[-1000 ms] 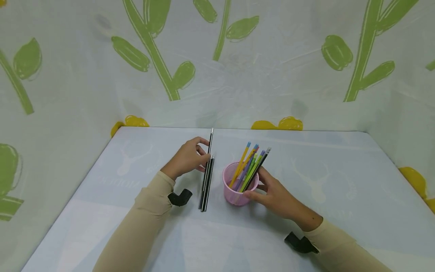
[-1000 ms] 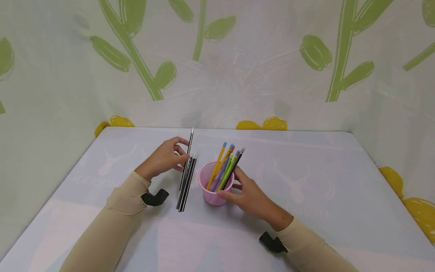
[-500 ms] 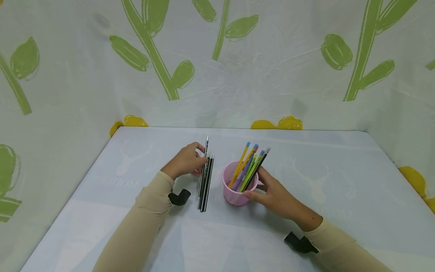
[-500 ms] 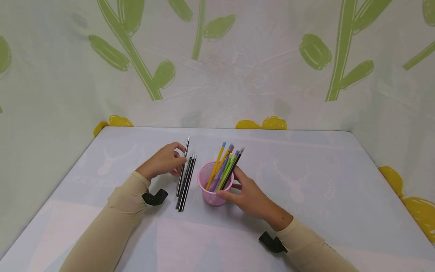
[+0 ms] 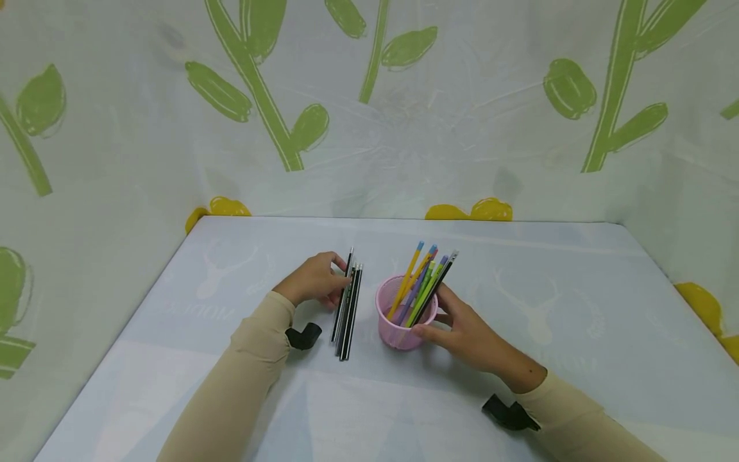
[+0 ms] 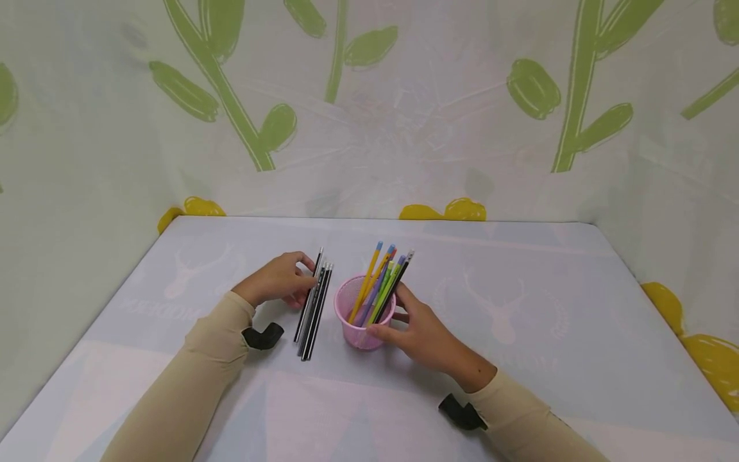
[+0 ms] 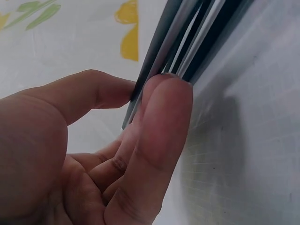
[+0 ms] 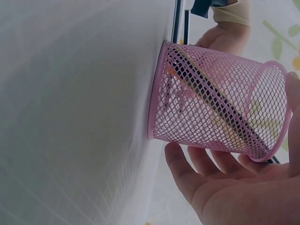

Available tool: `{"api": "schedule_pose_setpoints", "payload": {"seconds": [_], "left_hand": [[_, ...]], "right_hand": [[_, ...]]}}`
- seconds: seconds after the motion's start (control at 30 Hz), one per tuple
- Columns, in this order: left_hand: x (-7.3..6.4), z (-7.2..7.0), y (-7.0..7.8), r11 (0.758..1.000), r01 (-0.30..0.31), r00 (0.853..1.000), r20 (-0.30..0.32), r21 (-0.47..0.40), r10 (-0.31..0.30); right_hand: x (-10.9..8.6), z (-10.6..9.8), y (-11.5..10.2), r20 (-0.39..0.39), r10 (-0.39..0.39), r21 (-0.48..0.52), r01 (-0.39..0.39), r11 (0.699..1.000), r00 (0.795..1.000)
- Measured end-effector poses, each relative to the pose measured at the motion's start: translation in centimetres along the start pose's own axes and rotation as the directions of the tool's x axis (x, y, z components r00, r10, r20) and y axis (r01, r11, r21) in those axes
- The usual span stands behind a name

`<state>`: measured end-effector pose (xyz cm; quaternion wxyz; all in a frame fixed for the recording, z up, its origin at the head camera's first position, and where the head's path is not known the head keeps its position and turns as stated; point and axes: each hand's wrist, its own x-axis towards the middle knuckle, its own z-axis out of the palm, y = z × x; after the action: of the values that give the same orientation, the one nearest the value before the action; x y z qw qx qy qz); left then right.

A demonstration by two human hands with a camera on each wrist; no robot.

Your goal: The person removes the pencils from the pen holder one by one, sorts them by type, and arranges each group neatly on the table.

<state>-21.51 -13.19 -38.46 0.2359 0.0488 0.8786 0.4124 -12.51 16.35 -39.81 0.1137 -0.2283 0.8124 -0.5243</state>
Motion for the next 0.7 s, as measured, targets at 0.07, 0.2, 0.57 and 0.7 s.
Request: {"api": "schedule_pose_setpoints", "payload": {"seconds": [0.07, 0.2, 0.57, 0.7], "left_hand": [[0.04, 0.07, -0.04, 1.0, 0.011, 1.0, 0.007, 0.003, -0.011], [0.09, 0.21, -0.02, 0.999, 0.028, 0.999, 0.02, 0.023, -0.028], [0.03, 0.47, 0.03, 0.999, 0.044, 0.998, 0.05, 0.032, -0.045], [-0.08, 0.44, 0.09, 0.998, 0.056, 0.997, 0.054, 0.033, -0.058]], "right_hand": [[0.01, 0.02, 0.03, -0.001, 0.0, -0.005, 0.0, 1.0, 1.0], [0.02, 0.04, 0.08, -0.003, 0.005, -0.012, -0.005, 1.0, 1.0], [0.01, 0.01, 0.06, 0.003, 0.017, -0.005, -0.017, 1.0, 1.0], [0.02, 0.0, -0.03, 0.004, 0.017, -0.006, -0.017, 1.0, 1.0]]}}
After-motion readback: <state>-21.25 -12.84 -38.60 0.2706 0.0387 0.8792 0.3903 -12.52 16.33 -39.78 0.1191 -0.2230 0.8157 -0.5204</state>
